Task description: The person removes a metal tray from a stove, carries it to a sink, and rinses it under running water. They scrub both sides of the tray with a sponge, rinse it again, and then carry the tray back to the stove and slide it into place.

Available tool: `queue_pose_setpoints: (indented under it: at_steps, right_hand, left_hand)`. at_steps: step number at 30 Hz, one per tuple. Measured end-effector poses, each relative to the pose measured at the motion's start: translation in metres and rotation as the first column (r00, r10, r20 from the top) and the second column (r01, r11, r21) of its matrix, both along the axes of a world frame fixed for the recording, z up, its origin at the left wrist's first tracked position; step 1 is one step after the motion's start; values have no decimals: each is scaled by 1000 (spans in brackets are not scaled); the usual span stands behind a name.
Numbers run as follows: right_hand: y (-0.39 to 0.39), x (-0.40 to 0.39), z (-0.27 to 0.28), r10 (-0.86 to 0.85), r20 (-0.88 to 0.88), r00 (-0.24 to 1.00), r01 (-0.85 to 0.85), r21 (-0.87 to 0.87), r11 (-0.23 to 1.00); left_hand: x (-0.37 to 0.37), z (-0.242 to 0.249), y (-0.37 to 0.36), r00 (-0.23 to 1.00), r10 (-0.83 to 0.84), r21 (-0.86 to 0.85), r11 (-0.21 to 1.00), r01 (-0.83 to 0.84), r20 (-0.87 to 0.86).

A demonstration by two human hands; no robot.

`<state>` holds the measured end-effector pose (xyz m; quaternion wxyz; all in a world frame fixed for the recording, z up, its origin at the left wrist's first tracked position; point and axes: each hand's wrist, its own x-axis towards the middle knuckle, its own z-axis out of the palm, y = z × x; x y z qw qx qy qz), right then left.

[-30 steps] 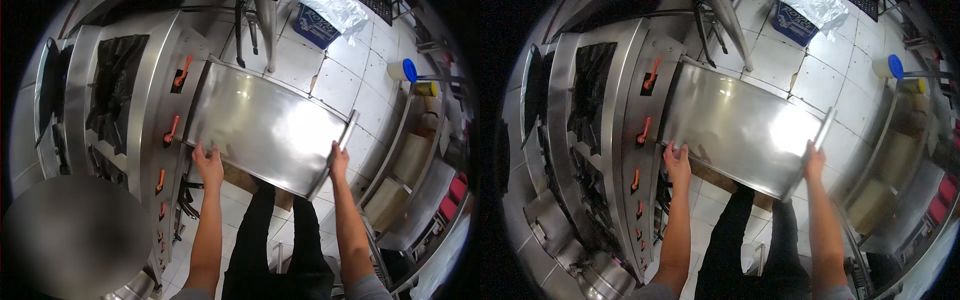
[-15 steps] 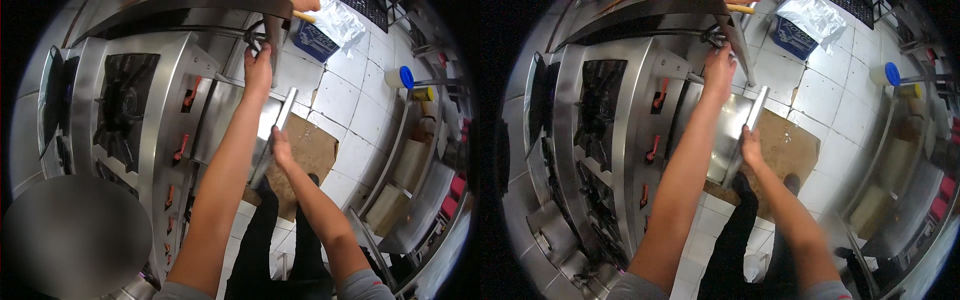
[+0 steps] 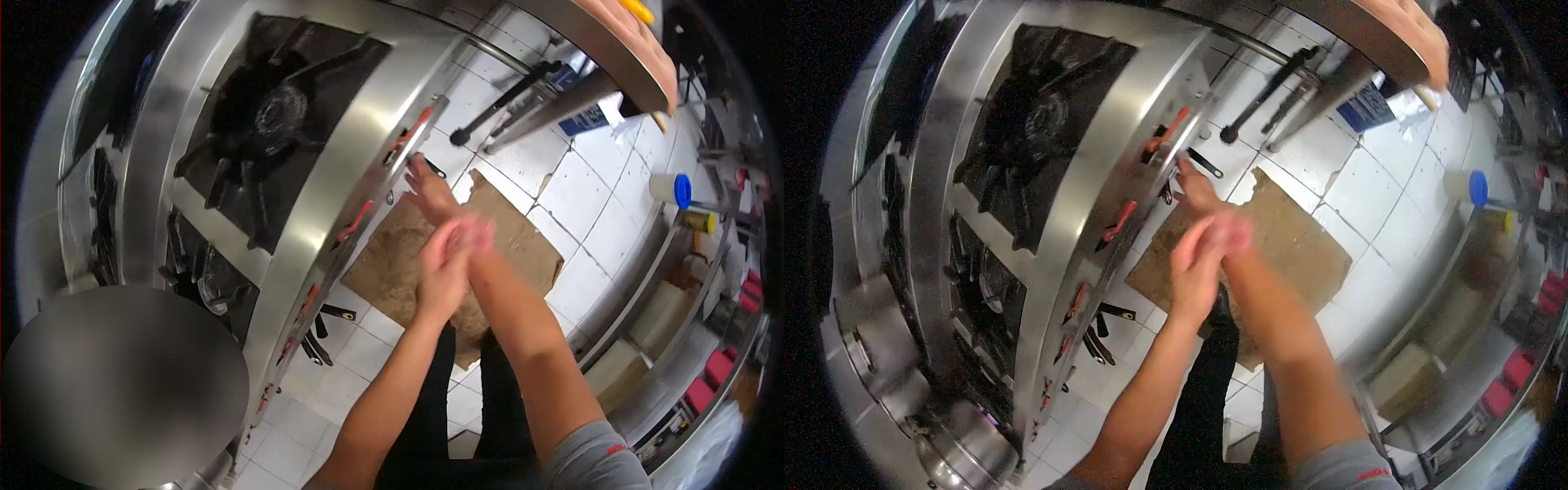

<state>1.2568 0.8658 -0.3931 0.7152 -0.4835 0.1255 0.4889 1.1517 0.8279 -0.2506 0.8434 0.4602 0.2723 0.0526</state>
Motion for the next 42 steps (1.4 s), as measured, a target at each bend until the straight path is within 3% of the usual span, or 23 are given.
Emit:
queue_pose_setpoints:
  at_steps: [3,5,6,7,8,10,12,13,15,16,17,19,23,25,26,27,29,32,34,36,38,40,42]
  right_hand:
    - [-54,-3,1,315,302,900,-273,-174,946]
    - [-92,-21,-1,291,188,938,-232,-283,931]
    - [-120,-30,8,340,129,932,-282,-334,899]
    - [-179,-48,-51,305,150,940,-282,-158,946]
    - [-215,-62,-43,405,131,905,-377,-192,906]
    - [-291,-92,-50,499,34,866,-480,-227,848]
    - [-324,-118,6,587,-6,810,-535,-419,734]
    - [-355,-131,1,463,-139,876,-477,-395,785]
    - [-375,-137,25,447,-312,838,-545,-452,706]
    - [-409,-133,8,503,-266,822,-569,-384,727]
    - [-436,-122,-14,909,171,381,-752,-515,412]
    - [-403,-99,27,622,-244,744,-648,-488,584]
    - [-338,-25,61,620,-284,731,-673,-453,585]
    - [-318,16,71,757,-132,640,-738,-382,556]
    - [-306,40,74,795,-135,592,-772,-380,510]
    - [-292,60,81,826,-118,551,-789,-394,471]
    - [-262,82,102,899,-2,437,-815,-423,395]
    - [-222,89,107,968,50,245,-844,-481,238]
    - [-196,75,104,978,91,188,-886,-414,209]
    - [-173,50,64,959,-30,283,-918,-299,261]
    - [-149,-6,37,970,80,228,-939,-247,241]
    - [-130,-51,1,950,-46,310,-943,-140,301]
    - [-120,-95,-10,915,-126,382,-918,-167,360]
  left_hand:
    - [-124,-57,35,957,240,-338,898,-282,-161]
    - [-174,-72,54,745,547,-470,580,-666,-381]
    - [-194,-84,66,724,578,-476,549,-687,-377]
    - [-211,-98,79,614,717,-500,419,-758,-329]
    - [-224,-110,86,476,831,-528,277,-803,-287]
    - [-229,-128,91,424,884,-567,250,-785,-197]
    - [-224,-146,87,339,939,-652,227,-724,-49]
    - [-227,-163,86,299,953,-659,199,-726,-41]
    - [-233,-195,82,324,910,-717,405,-567,257]
    - [-217,-149,89,260,964,-688,223,-690,52]
    - [-217,-149,92,214,975,-688,197,-698,62]
    - [-219,-157,94,208,977,-683,178,-708,40]
    - [-205,-185,98,101,972,-726,225,-650,210]
    - [-201,-203,92,47,985,-709,153,-688,166]
    - [-196,-204,87,73,956,-599,236,-765,284]
    - [-186,-170,88,47,976,-325,-26,-945,-213]
    - [-188,-159,56,13,887,-202,-91,-975,-462]
    - [-199,-146,-17,25,861,-151,-61,-987,-508]
    - [-202,-157,-66,-132,873,-184,-243,-952,-468]
    - [-202,-144,-112,-242,704,-72,-385,-920,-668]
    - [-205,-138,-163,-259,696,-50,-390,-920,-670]
    - [-204,-145,-205,-272,680,-32,-398,-917,-681]
    - [-193,-152,-240,-609,615,216,-593,-776,-500]
